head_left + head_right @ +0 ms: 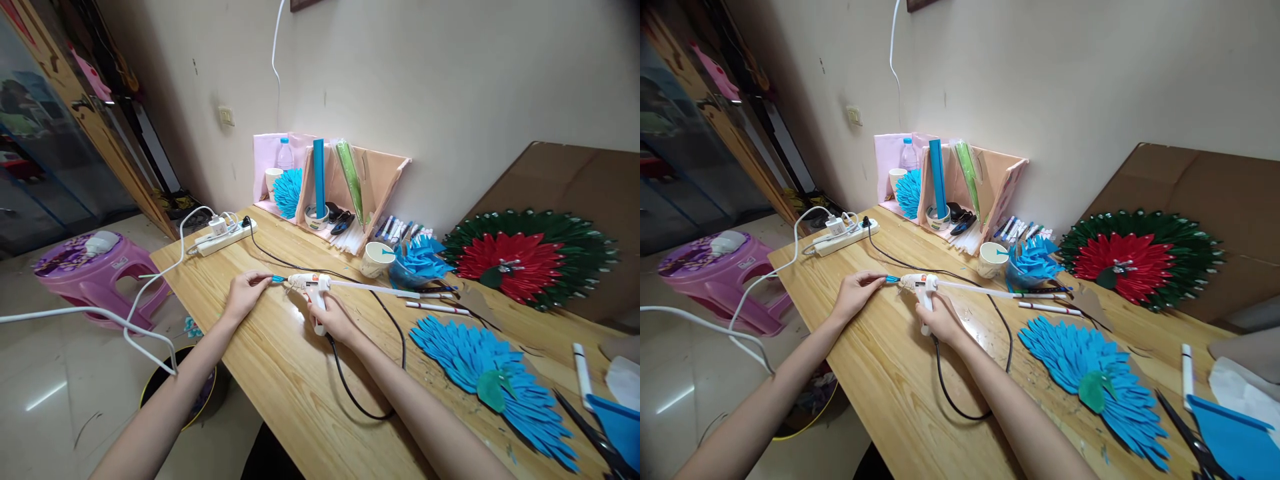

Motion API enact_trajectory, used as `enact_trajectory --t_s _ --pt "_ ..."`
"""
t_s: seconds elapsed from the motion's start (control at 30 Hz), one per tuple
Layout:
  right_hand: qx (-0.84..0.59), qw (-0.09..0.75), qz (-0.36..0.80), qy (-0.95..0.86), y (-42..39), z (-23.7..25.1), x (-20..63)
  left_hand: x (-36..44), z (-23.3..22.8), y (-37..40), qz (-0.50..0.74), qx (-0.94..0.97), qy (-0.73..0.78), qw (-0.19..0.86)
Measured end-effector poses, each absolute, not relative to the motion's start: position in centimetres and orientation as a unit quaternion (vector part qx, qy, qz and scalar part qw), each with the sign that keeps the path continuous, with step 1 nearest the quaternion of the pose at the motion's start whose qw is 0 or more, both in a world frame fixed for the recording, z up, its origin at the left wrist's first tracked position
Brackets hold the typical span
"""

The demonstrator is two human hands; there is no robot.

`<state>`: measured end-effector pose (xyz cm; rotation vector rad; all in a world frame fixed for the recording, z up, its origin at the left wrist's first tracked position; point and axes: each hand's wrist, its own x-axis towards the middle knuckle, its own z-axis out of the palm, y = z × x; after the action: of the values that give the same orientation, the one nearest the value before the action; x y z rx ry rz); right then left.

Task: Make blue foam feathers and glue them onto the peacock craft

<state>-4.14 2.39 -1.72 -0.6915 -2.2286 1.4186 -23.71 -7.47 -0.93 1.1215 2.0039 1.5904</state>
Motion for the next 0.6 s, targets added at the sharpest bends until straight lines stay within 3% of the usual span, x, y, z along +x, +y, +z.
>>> enact_trajectory --t_s 0.5,0.6 --pt "-0.258 0.248 0.533 -0.767 2.7 -1.4 -4.8 -24.0 -0.8 -7.6 0.608 0.334 0.691 0.202" --pt "-0.265 0.279 0.478 -0.789 3.6 -0.4 -6.5 -24.1 -0.4 -7.7 0.624 0.32 0.678 0.221"
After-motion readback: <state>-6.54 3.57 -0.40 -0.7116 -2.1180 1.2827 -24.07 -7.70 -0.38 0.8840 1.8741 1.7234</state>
